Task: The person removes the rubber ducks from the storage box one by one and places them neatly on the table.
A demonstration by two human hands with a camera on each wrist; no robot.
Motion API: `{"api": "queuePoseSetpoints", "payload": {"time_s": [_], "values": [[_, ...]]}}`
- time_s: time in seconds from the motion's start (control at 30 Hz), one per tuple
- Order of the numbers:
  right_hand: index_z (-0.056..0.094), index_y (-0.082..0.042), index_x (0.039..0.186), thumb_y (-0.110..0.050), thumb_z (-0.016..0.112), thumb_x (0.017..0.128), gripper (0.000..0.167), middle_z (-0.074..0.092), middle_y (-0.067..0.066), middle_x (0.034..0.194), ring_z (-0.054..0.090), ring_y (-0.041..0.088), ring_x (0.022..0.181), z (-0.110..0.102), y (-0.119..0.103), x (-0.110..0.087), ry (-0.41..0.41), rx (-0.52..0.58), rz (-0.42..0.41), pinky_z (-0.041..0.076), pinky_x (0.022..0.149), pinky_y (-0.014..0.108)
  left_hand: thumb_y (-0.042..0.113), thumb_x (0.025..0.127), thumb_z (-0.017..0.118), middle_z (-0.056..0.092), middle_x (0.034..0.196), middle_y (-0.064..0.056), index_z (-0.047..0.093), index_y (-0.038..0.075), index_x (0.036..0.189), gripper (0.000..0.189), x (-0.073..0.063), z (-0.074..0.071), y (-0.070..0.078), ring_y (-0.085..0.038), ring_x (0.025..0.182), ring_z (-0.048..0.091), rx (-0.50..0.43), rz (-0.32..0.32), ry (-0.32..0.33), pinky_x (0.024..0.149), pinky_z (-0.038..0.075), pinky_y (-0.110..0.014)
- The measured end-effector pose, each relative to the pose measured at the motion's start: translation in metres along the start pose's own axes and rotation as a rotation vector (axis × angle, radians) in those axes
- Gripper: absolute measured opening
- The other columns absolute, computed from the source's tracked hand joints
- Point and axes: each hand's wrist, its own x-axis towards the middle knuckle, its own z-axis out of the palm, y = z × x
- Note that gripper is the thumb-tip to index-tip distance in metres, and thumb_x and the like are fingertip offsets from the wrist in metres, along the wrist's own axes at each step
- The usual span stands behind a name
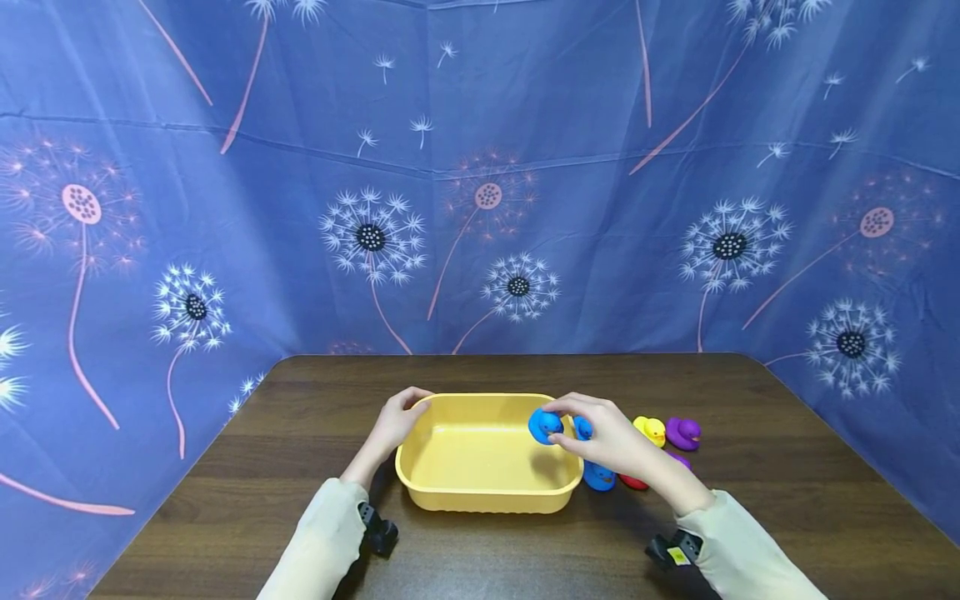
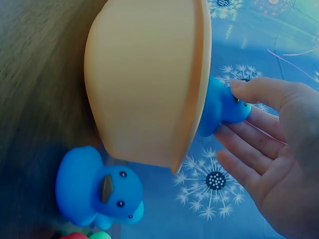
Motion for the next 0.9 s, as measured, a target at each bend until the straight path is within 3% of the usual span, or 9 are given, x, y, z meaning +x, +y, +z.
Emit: {"api": "queuePoseSetpoints", "payload": {"time_s": [0.37, 0.9], "values": [[0.065, -0.01, 0.107, -0.011, 0.077, 0.074, 0.035, 0.066, -0.004, 0.1, 0.064, 0.012, 0.088, -0.01, 0.004, -0.01, 0.032, -0.011, -0.019, 0.053, 0.077, 0.033, 0.013, 0.093, 0.055, 0.067, 0.103, -0.011, 0.066, 0.006, 0.107, 0.019, 0.0, 0.0, 0.001, -0.02, 0.09, 0.06, 0.001, 0.011, -0.003, 0.074, 0.047, -0.028], [0.065, -0.012, 0.107, -0.011, 0.078, 0.073, 0.036, 0.067, -0.006, 0.1, 0.065, 0.006, 0.086, -0.025, 0.01, -0.025, 0.01, -0.003, 0.085, 0.053, 0.078, 0.031, 0.015, 0.093, 0.055, 0.067, 0.104, -0.011, 0.066, 0.007, 0.108, 0.019, -0.001, -0.001, 0.002, -0.02, 0.091, 0.06, 0.009, -0.002, -0.002, 0.074, 0.047, -0.027]]}}
